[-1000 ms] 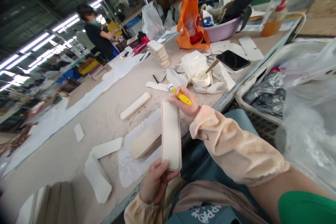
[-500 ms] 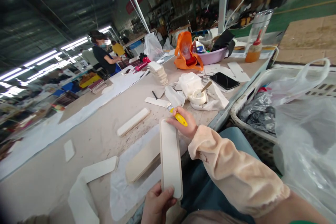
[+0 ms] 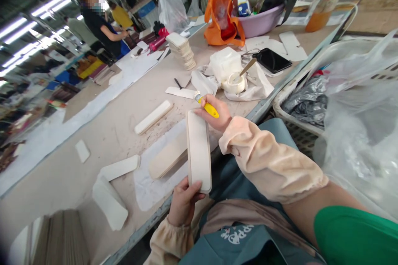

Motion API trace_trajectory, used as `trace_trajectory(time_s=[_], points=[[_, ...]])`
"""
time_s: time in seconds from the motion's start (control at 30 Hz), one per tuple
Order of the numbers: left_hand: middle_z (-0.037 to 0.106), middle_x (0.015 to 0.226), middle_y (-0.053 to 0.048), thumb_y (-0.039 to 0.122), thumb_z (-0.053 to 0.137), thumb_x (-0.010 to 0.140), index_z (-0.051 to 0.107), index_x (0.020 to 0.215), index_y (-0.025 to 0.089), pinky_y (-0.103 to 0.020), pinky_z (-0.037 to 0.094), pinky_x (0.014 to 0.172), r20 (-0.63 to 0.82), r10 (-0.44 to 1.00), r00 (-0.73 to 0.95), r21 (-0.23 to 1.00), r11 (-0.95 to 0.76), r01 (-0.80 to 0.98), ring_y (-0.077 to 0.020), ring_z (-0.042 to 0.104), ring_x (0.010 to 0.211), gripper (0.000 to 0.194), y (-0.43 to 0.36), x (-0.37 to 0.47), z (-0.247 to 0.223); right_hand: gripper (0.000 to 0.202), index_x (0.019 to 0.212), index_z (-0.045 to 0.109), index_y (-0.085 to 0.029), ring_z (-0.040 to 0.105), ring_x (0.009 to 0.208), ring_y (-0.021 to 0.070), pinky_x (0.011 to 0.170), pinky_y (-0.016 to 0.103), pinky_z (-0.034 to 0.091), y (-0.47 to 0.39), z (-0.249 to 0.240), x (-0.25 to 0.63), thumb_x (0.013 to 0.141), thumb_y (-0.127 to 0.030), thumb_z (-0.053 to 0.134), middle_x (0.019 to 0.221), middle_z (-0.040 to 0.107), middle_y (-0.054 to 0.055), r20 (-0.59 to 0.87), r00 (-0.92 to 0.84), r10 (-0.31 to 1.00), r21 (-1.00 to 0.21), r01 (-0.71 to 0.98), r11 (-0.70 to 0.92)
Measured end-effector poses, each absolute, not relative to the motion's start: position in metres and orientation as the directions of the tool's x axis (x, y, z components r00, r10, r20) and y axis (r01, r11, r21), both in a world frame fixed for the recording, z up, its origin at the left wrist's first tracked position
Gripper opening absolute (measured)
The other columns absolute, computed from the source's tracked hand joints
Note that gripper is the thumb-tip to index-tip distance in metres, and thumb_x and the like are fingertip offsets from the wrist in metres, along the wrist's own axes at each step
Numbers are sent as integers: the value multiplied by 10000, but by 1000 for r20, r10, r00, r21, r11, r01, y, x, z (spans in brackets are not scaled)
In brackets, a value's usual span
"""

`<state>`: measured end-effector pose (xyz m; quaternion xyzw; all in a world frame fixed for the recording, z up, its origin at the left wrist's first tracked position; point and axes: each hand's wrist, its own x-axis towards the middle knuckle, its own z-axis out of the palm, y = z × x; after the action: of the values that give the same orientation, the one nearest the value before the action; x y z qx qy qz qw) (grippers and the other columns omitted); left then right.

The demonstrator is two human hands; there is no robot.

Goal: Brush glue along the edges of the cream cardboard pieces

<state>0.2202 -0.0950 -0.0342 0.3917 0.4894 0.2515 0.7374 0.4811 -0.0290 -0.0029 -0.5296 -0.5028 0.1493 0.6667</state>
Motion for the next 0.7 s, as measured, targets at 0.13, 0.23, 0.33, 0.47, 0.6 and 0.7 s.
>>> trace_trajectory(time_s=[0.13,0.23,0.33,0.47,0.6,0.7], points=[[718,791,-84,377,826,649,689,944,81,-218,543,543,-490,739,462,822,568,-37,-158,663,661,439,-98,221,-31,362,849,447,-230,392,578,117,565,263,341,-28,-4,483,786,-478,702,664,432,-39,556,457,694,-829,358,429],[728,881,-78,308,843,634,668,1038,106,-221,547,594,-426,773,470,868,496,-29,-146,655,712,485,-99,220,-33,402,865,445,-233,427,606,123,589,267,366,-29,-4,483,770,-522,707,703,458,-34,543,444,713,-838,344,425],[736,894,-73,296,822,670,652,1089,117,-216,542,612,-386,805,450,907,420,26,-133,647,709,486,-98,218,-38,435,867,432,-233,446,616,126,590,269,376,-31,-4,483,754,-544,715,720,476,-33,521,446,728,-850,347,396],[739,863,-60,337,767,727,681,1096,118,-232,562,623,-357,816,455,931,353,97,-141,656,702,438,-97,215,-41,409,875,432,-233,411,576,114,557,268,369,-32,-6,483,773,-517,707,679,445,-42,531,442,723,-841,382,384],[739,839,-59,382,737,747,712,1045,114,-250,581,629,-384,809,446,920,374,115,-157,668,705,401,-98,215,-41,367,872,436,-233,417,572,112,559,271,377,-32,-7,484,795,-477,699,678,469,-45,566,441,696,-817,409,406],[739,845,-66,403,740,742,715,1028,113,-248,577,609,-422,788,449,900,425,100,-166,674,701,408,-99,215,-41,322,861,439,-230,414,574,114,558,274,361,-33,-6,483,811,-428,689,668,449,-44,591,438,677,-798,440,412]])
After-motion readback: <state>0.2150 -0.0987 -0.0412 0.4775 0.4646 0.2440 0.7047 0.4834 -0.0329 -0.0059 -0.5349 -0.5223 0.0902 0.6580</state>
